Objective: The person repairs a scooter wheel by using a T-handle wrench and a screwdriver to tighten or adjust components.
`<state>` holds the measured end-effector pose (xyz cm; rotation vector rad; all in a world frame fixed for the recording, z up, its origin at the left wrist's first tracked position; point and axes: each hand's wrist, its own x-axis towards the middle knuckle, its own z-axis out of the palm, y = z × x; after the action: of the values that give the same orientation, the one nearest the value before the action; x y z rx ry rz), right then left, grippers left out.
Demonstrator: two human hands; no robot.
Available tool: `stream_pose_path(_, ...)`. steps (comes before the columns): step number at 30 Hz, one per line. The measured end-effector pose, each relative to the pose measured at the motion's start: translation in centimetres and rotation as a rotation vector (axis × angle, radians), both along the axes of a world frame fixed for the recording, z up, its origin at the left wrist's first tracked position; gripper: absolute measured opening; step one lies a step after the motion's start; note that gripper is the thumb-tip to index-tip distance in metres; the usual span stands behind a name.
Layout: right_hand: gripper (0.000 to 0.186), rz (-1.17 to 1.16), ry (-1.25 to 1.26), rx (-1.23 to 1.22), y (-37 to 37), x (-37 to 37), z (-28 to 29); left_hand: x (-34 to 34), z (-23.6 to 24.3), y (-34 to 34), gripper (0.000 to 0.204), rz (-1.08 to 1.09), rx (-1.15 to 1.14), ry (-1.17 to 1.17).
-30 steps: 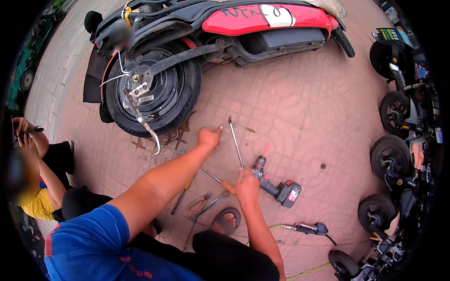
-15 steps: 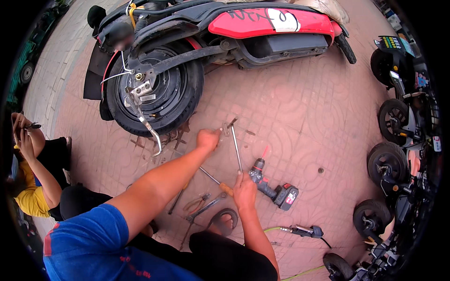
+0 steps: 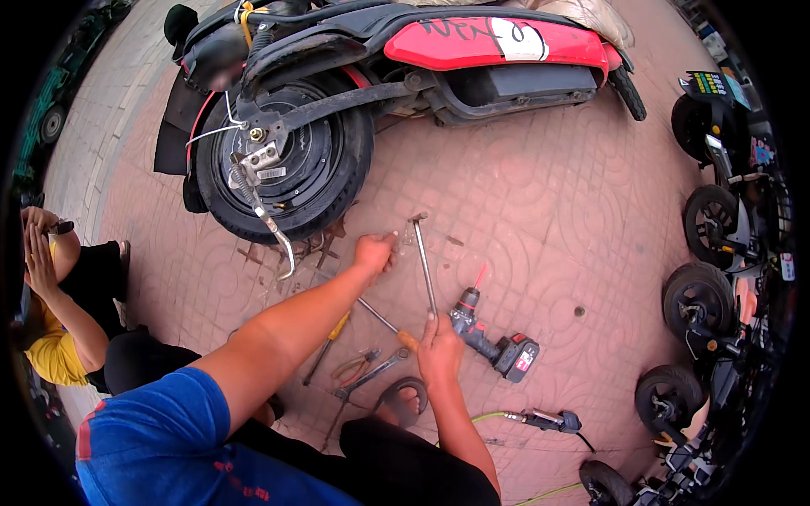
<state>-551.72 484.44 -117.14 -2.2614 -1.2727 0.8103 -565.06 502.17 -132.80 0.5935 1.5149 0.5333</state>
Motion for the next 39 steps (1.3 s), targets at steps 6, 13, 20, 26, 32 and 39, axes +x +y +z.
stream_pose_path(6, 0.029, 0.126, -0.102, -0.047, 0.0, 0.7, -4.0, -0.2, 1.0, 0.0, 0.038, -0.015, -0.014, -0.029)
stream_pose_path(13, 0.028, -0.099, 0.061, 0.11, -0.6, 0.3, 0.1, -0.9, 0.3, -0.2, 0.029, -0.094, -0.003, -0.086)
stream_pose_path(20, 0.03, -0.581, 0.476, 0.256, -0.6, 15.7, -3.0, -3.0, 0.9, -3.2, 0.017, -0.216, 0.017, -0.243)
stream_pose_path(26, 0.027, -0.126, -1.034, 0.251, -0.7, 29.4, -6.3, -2.9, 4.3, -8.7, 0.018, -0.342, -0.046, -0.306)
stream_pose_path(32, 0.049, -0.085, -0.366, -0.067, 12.5, 18.7, -9.1, -3.1, 7.3, -13.6, 0.018, -0.458, -0.074, -0.279)
stream_pose_path(39, 0.028, 0.067, -0.199, -0.029, 15.7, 16.4, -13.9, -4.5, 14.9, -12.4, 0.025, -0.769, 0.396, -0.081)
